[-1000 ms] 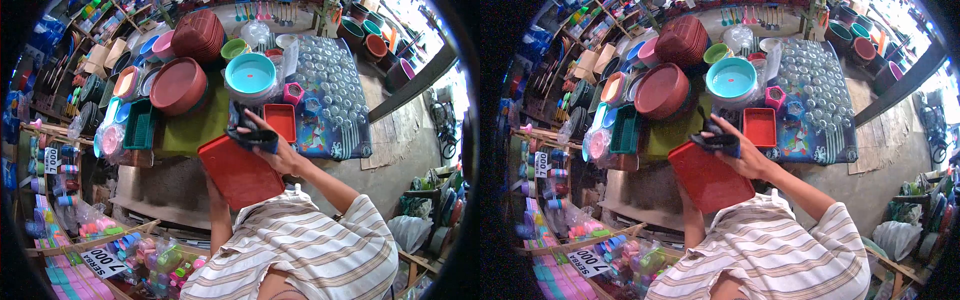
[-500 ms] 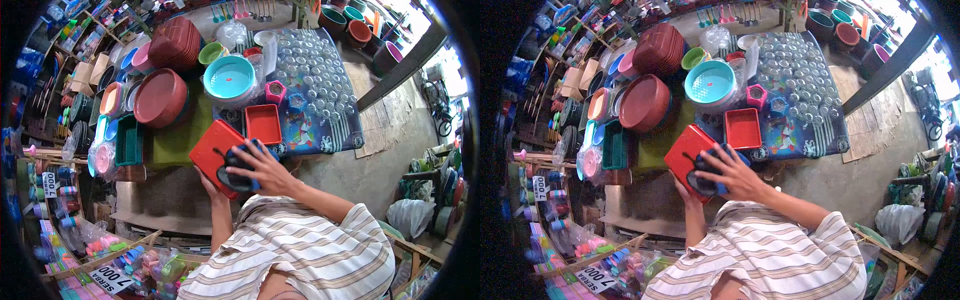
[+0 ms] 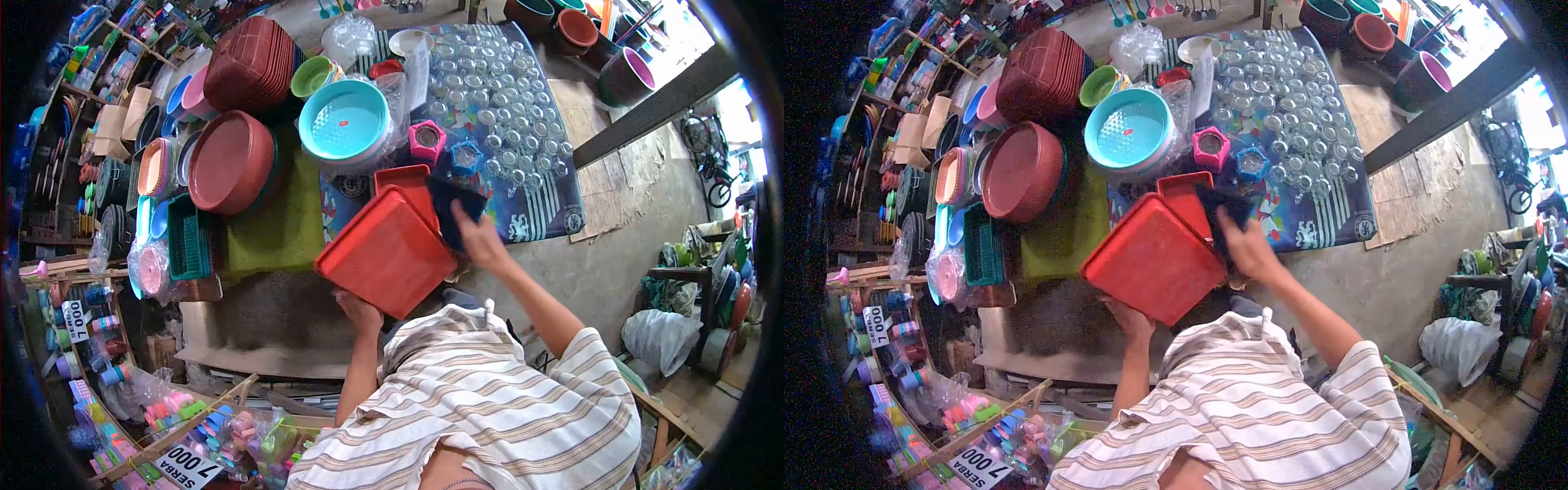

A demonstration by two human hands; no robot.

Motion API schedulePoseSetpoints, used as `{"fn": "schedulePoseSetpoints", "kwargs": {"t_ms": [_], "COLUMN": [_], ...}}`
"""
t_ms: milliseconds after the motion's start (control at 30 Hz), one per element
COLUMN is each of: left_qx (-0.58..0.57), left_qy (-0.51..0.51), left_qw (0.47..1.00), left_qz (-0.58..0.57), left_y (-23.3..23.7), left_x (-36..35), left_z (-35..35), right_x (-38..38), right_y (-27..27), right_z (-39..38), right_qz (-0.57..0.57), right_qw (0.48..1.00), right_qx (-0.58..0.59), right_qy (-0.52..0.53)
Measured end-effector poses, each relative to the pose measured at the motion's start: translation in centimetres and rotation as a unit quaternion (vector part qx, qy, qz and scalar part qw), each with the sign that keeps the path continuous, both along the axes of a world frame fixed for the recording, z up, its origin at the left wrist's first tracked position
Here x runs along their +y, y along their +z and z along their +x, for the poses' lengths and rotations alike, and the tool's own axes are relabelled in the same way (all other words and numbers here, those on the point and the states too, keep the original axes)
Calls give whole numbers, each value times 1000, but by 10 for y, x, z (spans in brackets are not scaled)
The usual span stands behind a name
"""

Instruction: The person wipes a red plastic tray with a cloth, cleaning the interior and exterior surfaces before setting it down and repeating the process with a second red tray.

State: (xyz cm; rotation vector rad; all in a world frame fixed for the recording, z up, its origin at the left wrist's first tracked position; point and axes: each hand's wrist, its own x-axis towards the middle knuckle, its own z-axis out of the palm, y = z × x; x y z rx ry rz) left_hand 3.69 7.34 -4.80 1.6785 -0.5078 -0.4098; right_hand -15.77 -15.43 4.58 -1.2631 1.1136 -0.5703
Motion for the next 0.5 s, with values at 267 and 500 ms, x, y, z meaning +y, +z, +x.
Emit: {"fn": "schedulePoseSetpoints", "kwargs": {"t_ms": [267, 500], "left_qx": [-142, -264], "left_qy": [-394, -531], "left_qw": [899, 805], "left_qz": [-124, -36], "left_y": [41, 32], "left_x": [-72, -129], "left_z": [23, 55], "right_x": [-65, -83], "right_y": [-27, -80], "right_z": [-50, -64], "right_qz": [347, 215], "right_qw": [924, 946], "right_qx": [33, 74], "right_qy": [158, 230]}}
